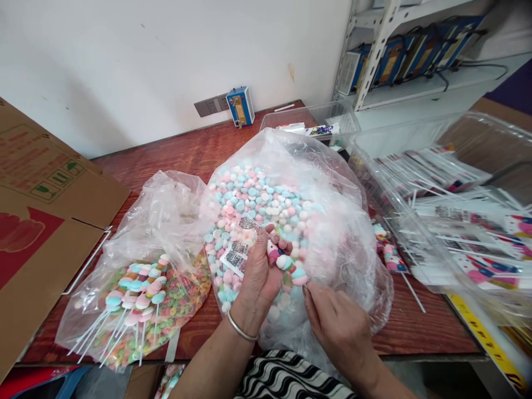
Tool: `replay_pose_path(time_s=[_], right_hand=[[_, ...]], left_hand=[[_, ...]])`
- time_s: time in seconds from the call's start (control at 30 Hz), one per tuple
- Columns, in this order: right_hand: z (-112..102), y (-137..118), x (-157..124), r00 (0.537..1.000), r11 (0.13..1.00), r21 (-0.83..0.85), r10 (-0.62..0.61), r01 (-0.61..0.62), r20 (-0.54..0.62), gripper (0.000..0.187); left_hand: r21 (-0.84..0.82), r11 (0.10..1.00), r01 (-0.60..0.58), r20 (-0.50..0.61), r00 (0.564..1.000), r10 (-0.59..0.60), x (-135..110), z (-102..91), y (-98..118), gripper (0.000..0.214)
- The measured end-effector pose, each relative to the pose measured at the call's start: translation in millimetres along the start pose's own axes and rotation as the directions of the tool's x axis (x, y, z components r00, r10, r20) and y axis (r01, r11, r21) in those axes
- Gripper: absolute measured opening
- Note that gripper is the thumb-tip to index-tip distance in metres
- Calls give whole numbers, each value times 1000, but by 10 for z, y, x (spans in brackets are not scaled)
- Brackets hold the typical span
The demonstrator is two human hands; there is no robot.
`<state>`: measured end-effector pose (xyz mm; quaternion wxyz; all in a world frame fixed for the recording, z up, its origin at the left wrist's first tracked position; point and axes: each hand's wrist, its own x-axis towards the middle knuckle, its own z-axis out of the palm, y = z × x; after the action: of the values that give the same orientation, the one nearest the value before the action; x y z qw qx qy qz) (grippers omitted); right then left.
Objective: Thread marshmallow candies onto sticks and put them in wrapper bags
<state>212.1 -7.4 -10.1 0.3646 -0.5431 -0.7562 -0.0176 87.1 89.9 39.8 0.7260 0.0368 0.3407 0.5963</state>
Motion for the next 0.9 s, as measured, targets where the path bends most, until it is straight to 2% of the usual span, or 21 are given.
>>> replay_pose_path(time_s=[0.07, 0.1, 0.13, 0.2, 0.27, 0.33, 0.37, 0.4, 0.43, 0.5, 0.53, 0.57, 0.6, 0.67, 0.7, 0.73, 0.77, 0.8, 0.83, 0.87, 0.9], right_hand=[[7, -19, 21, 996, 983, 164, 74, -83, 58, 16], [8, -29, 32, 981, 937, 298, 150, -181, 125, 20], [7, -40, 43, 949, 851, 427, 229, -304, 218, 23], [2, -55, 60, 836, 600, 586, 330, -545, 439, 31], [-3, -58, 70, 717, 364, 617, 337, -697, 610, 37], [-5, -51, 75, 648, 240, 602, 300, -761, 700, 41], [-6, -47, 78, 647, 246, 599, 291, -762, 704, 41], [-5, -44, 80, 674, 308, 600, 295, -738, 678, 40], [-3, -41, 82, 725, 420, 596, 304, -684, 618, 37], [9, -34, 81, 871, 718, 512, 290, -471, 396, 32], [19, -29, 78, 935, 849, 411, 239, -332, 263, 28], [30, -22, 74, 976, 938, 287, 160, -197, 145, 25], [42, -13, 69, 996, 982, 168, 73, -81, 56, 21], [61, 3, 65, 999, 998, 38, -44, 44, -13, 20], [64, 7, 67, 999, 998, 59, -39, 39, -4, 21], [61, 7, 73, 999, 990, 140, 17, -21, 27, 21], [52, 1, 83, 990, 954, 269, 113, -133, 88, 22], [37, -9, 96, 954, 859, 422, 229, -292, 194, 24], [17, -24, 109, 880, 683, 557, 330, -472, 341, 29], [-6, -40, 121, 772, 442, 634, 380, -635, 510, 34], [-29, -57, 130, 652, 181, 636, 364, -750, 665, 39]], left_hand=[[-28, 1000, 1, -3, 1000, -1, 6, 19, -37, 21], [-46, 999, 11, -3, 1000, -11, 13, 17, -48, 22], [-65, 998, 26, -1, 1000, -26, 23, 12, -50, 24], [-103, 993, 55, 17, 998, -54, 43, -2, -33, 28], [-129, 989, 73, 29, 997, -70, 56, -6, -5, 32], [-121, 990, 71, 13, 997, -70, 55, 7, 10, 34], [-105, 992, 65, -3, 998, -65, 47, 19, 8, 34], [-82, 995, 55, -21, 998, -57, 37, 32, -1, 32], [-55, 998, 44, -40, 998, -46, 23, 47, -17, 30], [-9, 1000, 29, -70, 997, -29, -8, 72, -61, 24], [10, 1000, 30, -81, 996, -29, -21, 81, -83, 23], [24, 999, 32, -91, 995, -30, -31, 86, -102, 24], [32, 999, 37, -98, 995, -34, -36, 87, -114, 26], [29, 998, 51, -109, 993, -47, -33, 81, -116, 30], [21, 998, 58, -110, 992, -56, -27, 77, -105, 31], [11, 998, 63, -106, 993, -62, -20, 75, -90, 30], [1, 998, 63, -95, 993, -63, -16, 74, -73, 29], [-8, 998, 62, -77, 995, -62, -15, 76, -55, 28], [-14, 998, 60, -53, 997, -61, -19, 81, -40, 27], [-20, 998, 56, -24, 998, -56, -27, 88, -29, 27], [-24, 998, 54, 5, 999, -54, -40, 98, -21, 27]])
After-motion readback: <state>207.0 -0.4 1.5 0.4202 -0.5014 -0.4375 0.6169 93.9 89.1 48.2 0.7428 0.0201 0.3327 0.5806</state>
